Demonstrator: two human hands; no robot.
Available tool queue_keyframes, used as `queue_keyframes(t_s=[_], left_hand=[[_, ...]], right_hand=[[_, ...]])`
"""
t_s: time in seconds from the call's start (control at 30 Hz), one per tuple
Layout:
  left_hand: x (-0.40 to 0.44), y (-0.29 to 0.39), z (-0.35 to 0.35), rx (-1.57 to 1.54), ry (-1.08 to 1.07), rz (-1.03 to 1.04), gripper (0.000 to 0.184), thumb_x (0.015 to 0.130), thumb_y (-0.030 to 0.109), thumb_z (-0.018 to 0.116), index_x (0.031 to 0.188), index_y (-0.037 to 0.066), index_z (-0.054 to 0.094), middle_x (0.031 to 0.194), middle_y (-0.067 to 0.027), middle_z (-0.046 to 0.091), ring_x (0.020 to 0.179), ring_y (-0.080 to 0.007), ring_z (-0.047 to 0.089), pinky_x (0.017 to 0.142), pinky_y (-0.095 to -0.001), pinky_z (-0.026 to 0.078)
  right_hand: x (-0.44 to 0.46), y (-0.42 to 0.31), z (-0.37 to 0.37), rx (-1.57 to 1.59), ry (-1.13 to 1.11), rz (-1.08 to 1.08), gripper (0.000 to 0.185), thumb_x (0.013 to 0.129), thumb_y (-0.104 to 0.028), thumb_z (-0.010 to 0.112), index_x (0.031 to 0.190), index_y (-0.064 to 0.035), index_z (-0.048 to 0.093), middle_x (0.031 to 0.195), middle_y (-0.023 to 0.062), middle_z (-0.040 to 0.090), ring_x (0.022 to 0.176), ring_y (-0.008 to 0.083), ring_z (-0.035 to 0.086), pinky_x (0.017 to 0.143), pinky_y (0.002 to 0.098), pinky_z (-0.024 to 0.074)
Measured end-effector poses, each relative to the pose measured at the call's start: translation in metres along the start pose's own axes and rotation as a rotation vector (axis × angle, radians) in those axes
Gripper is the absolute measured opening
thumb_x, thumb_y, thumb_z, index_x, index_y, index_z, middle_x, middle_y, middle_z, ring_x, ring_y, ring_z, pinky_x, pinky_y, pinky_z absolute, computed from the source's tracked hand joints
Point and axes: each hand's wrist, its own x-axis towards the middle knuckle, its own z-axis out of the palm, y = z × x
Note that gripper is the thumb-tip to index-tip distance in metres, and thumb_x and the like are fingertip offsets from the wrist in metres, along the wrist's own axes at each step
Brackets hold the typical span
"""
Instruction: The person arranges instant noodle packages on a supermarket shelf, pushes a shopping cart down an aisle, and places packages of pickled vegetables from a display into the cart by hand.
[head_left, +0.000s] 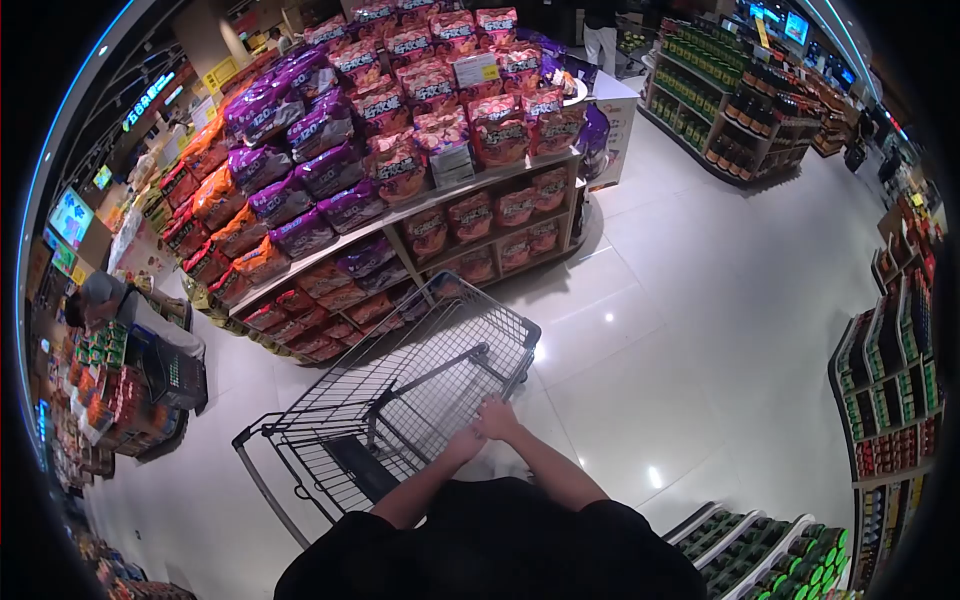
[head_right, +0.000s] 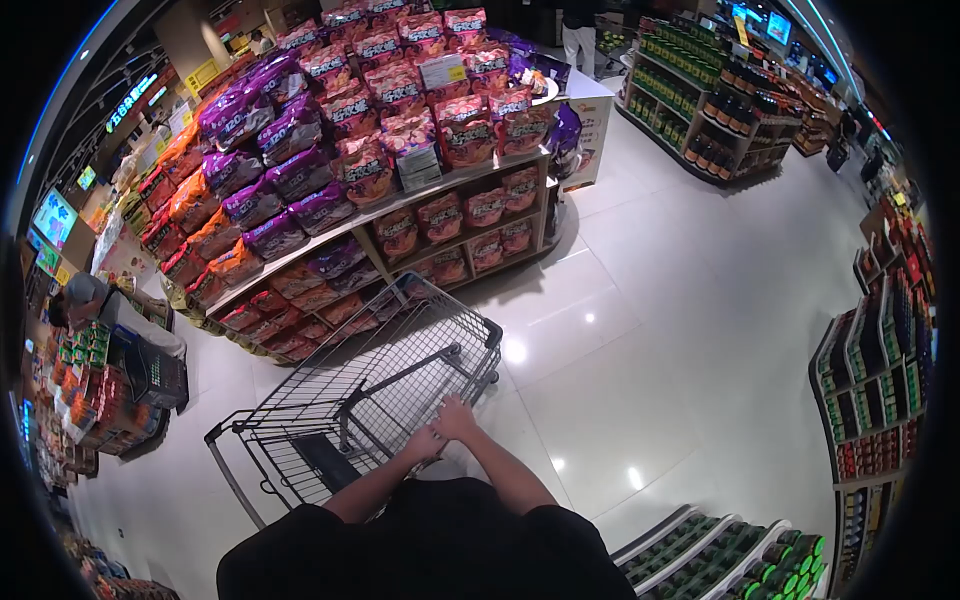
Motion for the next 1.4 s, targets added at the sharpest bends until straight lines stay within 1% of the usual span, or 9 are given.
queue_keyframes(t_s=[0.07,0.17,0.3,0.43,0.5,0.6,0.97,1.2,1.4], left_hand=[[0.005,0.015,-0.002,0.042,-0.018,-0.015,0.045,0.091,0.038,0.056,0.119,0.003,0.058,0.108,-0.0252,0.066,0.101,-0.0434,0.062,0.086,-0.0522,0.049],[0.025,0.029,0.006,0.014,0.076,-0.004,0.053,0.083,0.045,0.067,0.111,0.000,0.065,0.091,-0.0267,0.069,0.096,-0.0417,0.068,0.084,-0.0480,0.053],[0.040,0.038,0.012,-0.117,-0.163,0.094,0.062,0.084,0.047,0.067,0.122,-0.002,0.059,0.100,-0.0270,0.068,0.098,-0.0431,0.066,0.084,-0.0494,0.053],[0.009,0.080,-0.019,-0.025,-0.113,0.247,0.060,0.086,0.043,0.065,0.124,-0.003,0.055,0.101,-0.0275,0.067,0.097,-0.0452,0.065,0.081,-0.0497,0.052],[-0.012,0.089,-0.029,0.005,-0.084,0.315,0.059,0.087,0.041,0.064,0.125,-0.003,0.053,0.101,-0.0277,0.066,0.096,-0.0462,0.064,0.079,-0.0499,0.052],[-0.055,0.089,-0.051,0.080,-0.016,0.391,0.058,0.088,0.038,0.062,0.126,-0.003,0.050,0.101,-0.0281,0.065,0.094,-0.0478,0.062,0.077,-0.0501,0.052],[-0.128,-0.055,-0.086,0.779,-0.194,0.462,0.051,0.089,0.048,0.057,0.125,0.012,0.061,0.104,-0.0193,0.069,0.097,-0.0352,0.068,0.084,-0.0446,0.053],[-0.115,-0.003,-0.095,0.501,-0.017,0.474,0.019,0.080,0.028,0.067,0.093,0.016,0.073,0.080,-0.0032,0.073,0.077,-0.0273,0.071,0.070,-0.0410,0.056],[-0.093,0.014,-0.104,0.401,0.030,0.537,0.025,0.080,0.026,0.065,0.101,0.015,0.072,0.077,-0.0102,0.070,0.076,-0.0311,0.070,0.067,-0.0428,0.055]], right_hand=[[-0.005,0.010,0.005,-0.103,0.270,-0.028,0.037,0.080,-0.040,0.060,0.095,-0.0087,0.074,0.119,0.0141,0.058,0.119,0.0328,0.047,0.087,0.0540,0.0481],[-0.007,0.016,-0.017,-0.133,0.192,0.080,0.039,0.080,-0.040,0.060,0.097,-0.0074,0.072,0.119,0.0157,0.059,0.120,0.0332,0.048,0.086,0.0538,0.0488],[-0.005,0.012,-0.015,-0.075,0.137,0.209,0.040,0.080,-0.037,0.061,0.103,-0.0056,0.069,0.116,0.0182,0.060,0.116,0.0361,0.052,0.087,0.0523,0.0494],[-0.026,-0.019,-0.029,0.225,0.356,0.291,0.045,0.084,-0.033,0.059,0.116,-0.0013,0.060,0.126,0.0229,0.055,0.116,0.0378,0.054,0.095,0.0513,0.0471],[-0.050,-0.034,-0.028,0.429,0.696,0.235,0.047,0.084,-0.030,0.063,0.120,0.0005,0.058,0.129,0.0266,0.053,0.118,0.0413,0.052,0.098,0.0514,0.0452],[-0.072,-0.050,-0.026,0.389,0.728,0.362,0.052,0.084,-0.029,0.066,0.124,0.0019,0.055,0.133,0.0305,0.049,0.121,0.0451,0.049,0.101,0.0511,0.0432],[-0.092,-0.085,0.010,0.497,0.313,0.316,0.059,0.085,-0.034,0.066,0.131,-0.0001,0.053,0.141,0.0323,0.043,0.129,0.0472,0.045,0.109,0.0482,0.0385],[-0.092,-0.093,0.010,0.417,0.376,0.221,0.041,0.088,-0.035,0.063,0.115,-0.0038,0.060,0.115,0.0214,0.054,0.110,0.0413,0.055,0.092,0.0497,0.0467],[-0.086,-0.089,-0.002,0.394,0.337,0.376,0.032,0.084,-0.031,0.063,0.101,-0.0033,0.064,0.108,0.0196,0.058,0.105,0.0382,0.059,0.087,0.0478,0.0505]])
